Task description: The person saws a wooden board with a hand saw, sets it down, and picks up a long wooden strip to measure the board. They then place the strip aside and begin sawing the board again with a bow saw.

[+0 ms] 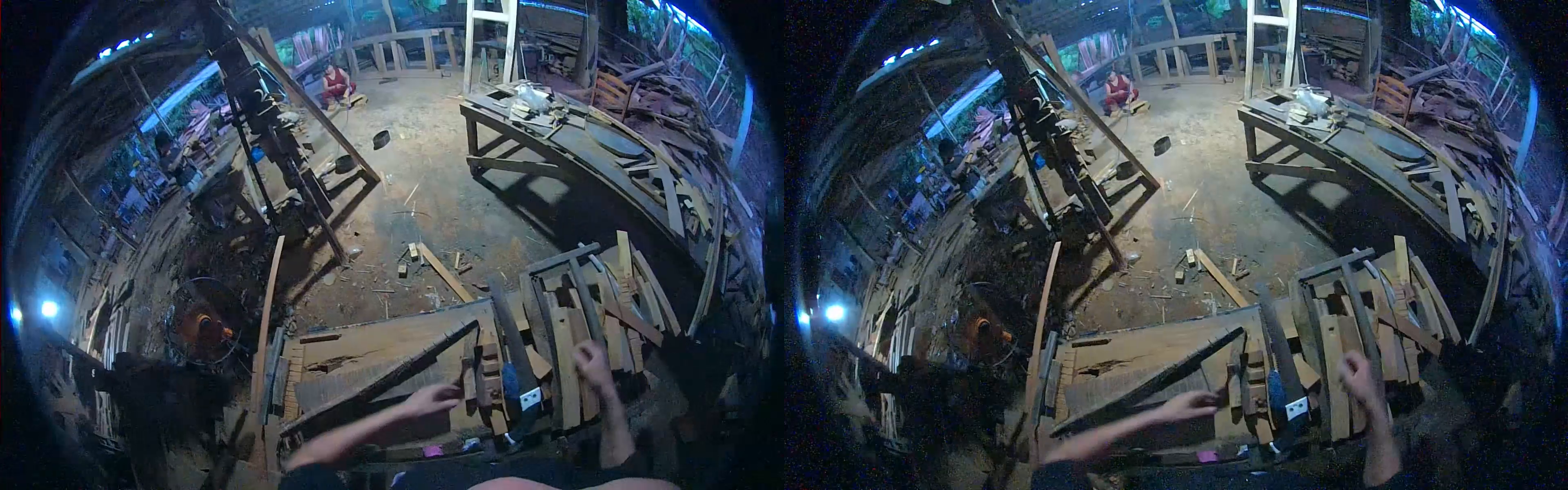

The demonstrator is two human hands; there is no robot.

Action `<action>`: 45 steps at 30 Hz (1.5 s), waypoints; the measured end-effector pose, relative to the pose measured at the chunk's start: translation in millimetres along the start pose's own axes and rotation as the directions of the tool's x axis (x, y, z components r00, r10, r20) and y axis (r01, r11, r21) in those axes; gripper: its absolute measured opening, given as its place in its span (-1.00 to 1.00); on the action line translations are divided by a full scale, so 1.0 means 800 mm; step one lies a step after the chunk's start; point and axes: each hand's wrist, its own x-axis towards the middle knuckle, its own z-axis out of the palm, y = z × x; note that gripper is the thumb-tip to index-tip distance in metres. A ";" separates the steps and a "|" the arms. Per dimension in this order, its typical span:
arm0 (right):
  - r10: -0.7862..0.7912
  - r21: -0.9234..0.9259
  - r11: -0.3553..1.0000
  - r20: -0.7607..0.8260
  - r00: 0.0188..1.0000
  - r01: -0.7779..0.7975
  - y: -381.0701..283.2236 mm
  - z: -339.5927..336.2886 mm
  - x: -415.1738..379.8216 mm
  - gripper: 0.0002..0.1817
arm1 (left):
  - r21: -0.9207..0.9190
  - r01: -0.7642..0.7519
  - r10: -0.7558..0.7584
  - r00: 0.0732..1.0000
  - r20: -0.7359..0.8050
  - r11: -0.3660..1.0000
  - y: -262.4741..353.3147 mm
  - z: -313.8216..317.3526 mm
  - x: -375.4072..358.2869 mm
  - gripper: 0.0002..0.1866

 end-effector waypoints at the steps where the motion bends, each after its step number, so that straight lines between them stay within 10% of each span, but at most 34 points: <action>1: -0.033 0.004 0.999 0.050 0.998 0.033 0.087 0.040 -0.002 -0.83 | 0.024 0.112 -0.108 0.985 -0.131 0.993 -0.047 0.015 -0.029 -0.49; 4: -0.054 0.047 0.998 0.242 0.969 0.044 0.124 0.096 -0.038 -0.83 | -0.382 0.375 -0.468 0.864 -0.187 0.845 -0.100 0.071 -0.095 -0.56; 7: 0.011 -0.261 0.960 0.391 0.920 0.099 0.123 0.132 -0.050 -0.78 | -0.400 0.452 -0.555 0.809 -0.194 0.798 -0.104 0.125 -0.118 -0.64; 16: -0.114 -0.391 0.837 0.561 0.820 0.384 0.083 0.178 -0.029 -0.65 | -0.563 0.343 -0.539 0.812 -0.225 0.752 -0.130 0.152 -0.127 -0.71; 18: -0.122 -0.188 0.909 0.734 0.668 0.373 0.065 0.171 -0.024 -0.58 | -0.396 0.375 -0.510 0.797 -0.323 0.838 -0.136 0.142 -0.130 -0.70; 19: 0.302 -0.238 0.951 0.843 0.446 -0.196 0.039 0.156 -0.012 -0.53 | -0.587 0.439 -0.597 0.797 -0.095 0.680 -0.164 0.141 -0.124 -0.64; 21: -0.038 0.196 0.921 0.905 0.424 -0.336 0.035 0.118 0.036 -0.48 | -0.759 0.426 -0.623 0.782 0.035 0.492 -0.120 0.110 -0.123 -0.54; 23: -0.404 0.735 0.638 0.573 0.713 -0.229 -0.071 0.062 0.044 -0.27 | -0.870 0.407 -0.609 0.775 0.168 0.277 -0.062 0.074 -0.113 -0.41; 25: -0.458 0.812 0.584 0.313 0.832 0.016 -0.109 -0.019 0.086 -0.26 | -0.986 0.145 -0.374 0.921 0.105 0.080 -0.023 0.037 -0.101 -0.22; 26: -0.683 0.939 0.080 0.297 0.668 -0.335 -0.143 -0.048 0.086 -0.24 | -0.995 0.079 -0.218 0.974 0.064 0.061 -0.020 0.023 -0.092 -0.18; 27: -0.747 0.954 -0.189 0.014 0.665 -0.233 -0.199 -0.071 0.044 -0.22 | -0.997 0.022 -0.129 0.992 0.013 0.069 0.004 0.007 -0.084 -0.21; 28: -0.752 0.953 -0.191 0.012 0.659 -0.235 -0.208 -0.076 0.058 -0.22 | -0.998 -0.026 -0.045 0.999 -0.029 0.063 0.031 -0.003 -0.079 -0.24; 32: -0.365 0.808 0.471 -0.186 0.912 0.353 -0.185 -0.090 0.153 -0.18 | -0.995 0.008 0.049 0.999 0.013 0.098 0.050 0.000 -0.045 -0.25; 33: -0.366 0.339 0.837 -0.236 0.900 0.429 -0.153 -0.062 0.183 -0.24 | -0.985 0.052 0.043 0.997 0.060 0.165 0.043 0.009 -0.036 -0.21; 34: -0.395 -0.251 0.909 -0.273 0.877 0.332 -0.117 -0.038 0.197 -0.29 | -0.970 0.094 0.035 0.994 0.104 0.226 0.037 0.021 -0.030 -0.17; 35: -0.257 -0.435 0.879 -0.093 0.962 0.193 -0.143 -0.014 0.143 -0.31 | -0.964 0.119 -0.011 0.993 0.120 0.239 0.030 0.035 -0.029 -0.21; 36: -0.657 -0.404 0.657 0.106 0.746 0.637 0.026 0.023 0.242 -0.46 | -0.968 0.107 0.001 0.994 0.110 0.228 0.018 0.051 -0.029 -0.21; 37: -0.282 0.094 0.959 0.398 0.873 0.267 -0.079 0.040 0.114 -0.57 | -0.955 0.187 -0.080 0.982 0.172 0.232 0.004 0.066 -0.029 -0.24; 39: 0.164 -0.004 0.978 0.622 0.766 -0.207 -0.032 0.078 0.058 -0.49 | -0.933 0.277 -0.170 0.955 0.242 0.230 -0.031 0.098 -0.038 -0.27; 41: 0.022 -0.225 0.960 0.650 0.759 0.164 0.041 0.105 0.034 -0.45 | -0.865 0.420 -0.419 0.862 0.286 0.274 -0.063 0.124 -0.054 -0.32; 45: 0.366 -0.259 0.931 0.678 0.637 -0.258 0.102 0.122 -0.018 -0.50 | -0.901 0.420 -0.488 0.813 0.319 0.110 -0.083 0.136 -0.094 -0.27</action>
